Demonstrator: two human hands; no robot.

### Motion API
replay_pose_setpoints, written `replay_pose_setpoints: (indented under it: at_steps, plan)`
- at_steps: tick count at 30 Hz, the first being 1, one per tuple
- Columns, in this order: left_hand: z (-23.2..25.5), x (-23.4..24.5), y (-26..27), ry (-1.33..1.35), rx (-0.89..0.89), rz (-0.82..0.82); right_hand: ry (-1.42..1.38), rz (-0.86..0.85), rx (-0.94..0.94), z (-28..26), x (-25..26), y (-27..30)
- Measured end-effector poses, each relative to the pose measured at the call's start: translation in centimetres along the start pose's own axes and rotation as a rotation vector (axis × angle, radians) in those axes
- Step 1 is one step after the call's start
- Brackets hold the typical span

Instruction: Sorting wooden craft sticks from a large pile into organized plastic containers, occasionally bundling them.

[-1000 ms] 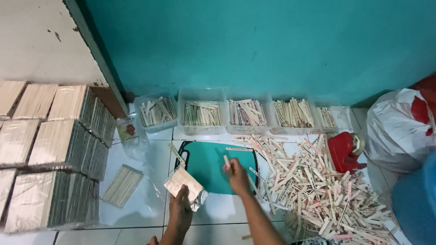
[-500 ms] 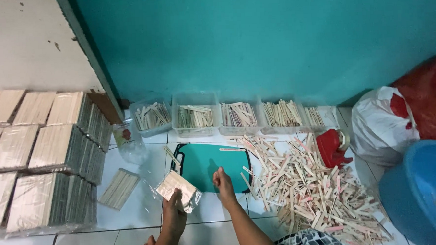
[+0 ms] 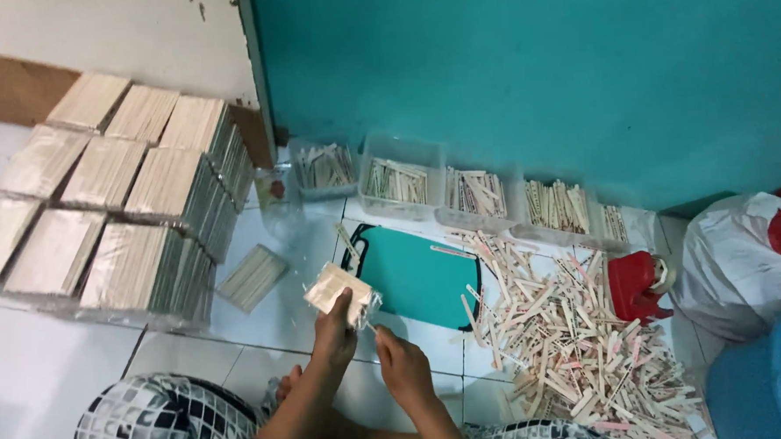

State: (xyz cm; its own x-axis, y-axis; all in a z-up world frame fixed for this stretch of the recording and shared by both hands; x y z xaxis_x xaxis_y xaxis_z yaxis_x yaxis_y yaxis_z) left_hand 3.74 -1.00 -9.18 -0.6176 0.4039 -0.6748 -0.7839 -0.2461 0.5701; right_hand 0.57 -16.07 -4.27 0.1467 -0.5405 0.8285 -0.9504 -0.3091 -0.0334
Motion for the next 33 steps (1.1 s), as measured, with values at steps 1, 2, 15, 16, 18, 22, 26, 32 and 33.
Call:
replay_pose_setpoints:
  at_steps: [1, 2, 15, 16, 18, 22, 26, 32, 33]
  plan:
    - [-0.3, 0.2, 0.0, 0.007, 0.003, 0.008, 0.005, -0.01, 0.0, -0.2, -0.1, -0.1]
    - [-0.5, 0.4, 0.0, -0.001, -0.012, 0.01, -0.002, 0.032, 0.002, -0.5, 0.0, -0.2]
    - [0.2, -0.1, 1.0, -0.318, -0.147, 0.12, -0.033, 0.105, -0.043, -1.6, 1.7, -0.7]
    - [0.2, 0.0, 1.1, -0.321, -0.146, 0.118, -0.033, 0.107, -0.046, -1.5, 1.6, -0.7]
    - [0.3, -0.3, 1.2, -0.365, -0.202, 0.071, -0.247, 0.009, -0.228, -0.4, 0.9, -0.8]
    - [0.5, -0.2, 1.0, -0.39, -0.289, -0.02, -0.458, -0.04, -0.276, -0.7, 0.9, -1.1]
    - [0.4, 0.2, 0.5, -0.343, -0.307, 0.005, -0.327, -0.019, -0.281, -0.7, 0.9, -0.9]
    - [0.1, -0.2, 0.7, -0.29, -0.092, 0.052, 0.072, 0.074, -0.113, -0.5, 0.3, -0.7]
    - [-0.1, -0.1, 0.5, -0.283, -0.055, 0.067, 0.128, 0.121, -0.058, -0.4, 0.2, -0.6]
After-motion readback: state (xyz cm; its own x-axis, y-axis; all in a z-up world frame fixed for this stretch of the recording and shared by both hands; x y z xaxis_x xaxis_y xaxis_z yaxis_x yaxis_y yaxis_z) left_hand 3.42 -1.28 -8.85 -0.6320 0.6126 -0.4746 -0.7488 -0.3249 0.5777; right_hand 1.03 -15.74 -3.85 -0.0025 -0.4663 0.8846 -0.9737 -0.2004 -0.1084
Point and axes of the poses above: each hand's wrist, its own y-axis away from the middle knuckle, its own x-axis out of the back of the hand, z = x × y, the point moved 4 cm from there along -y, towards the middle knuckle
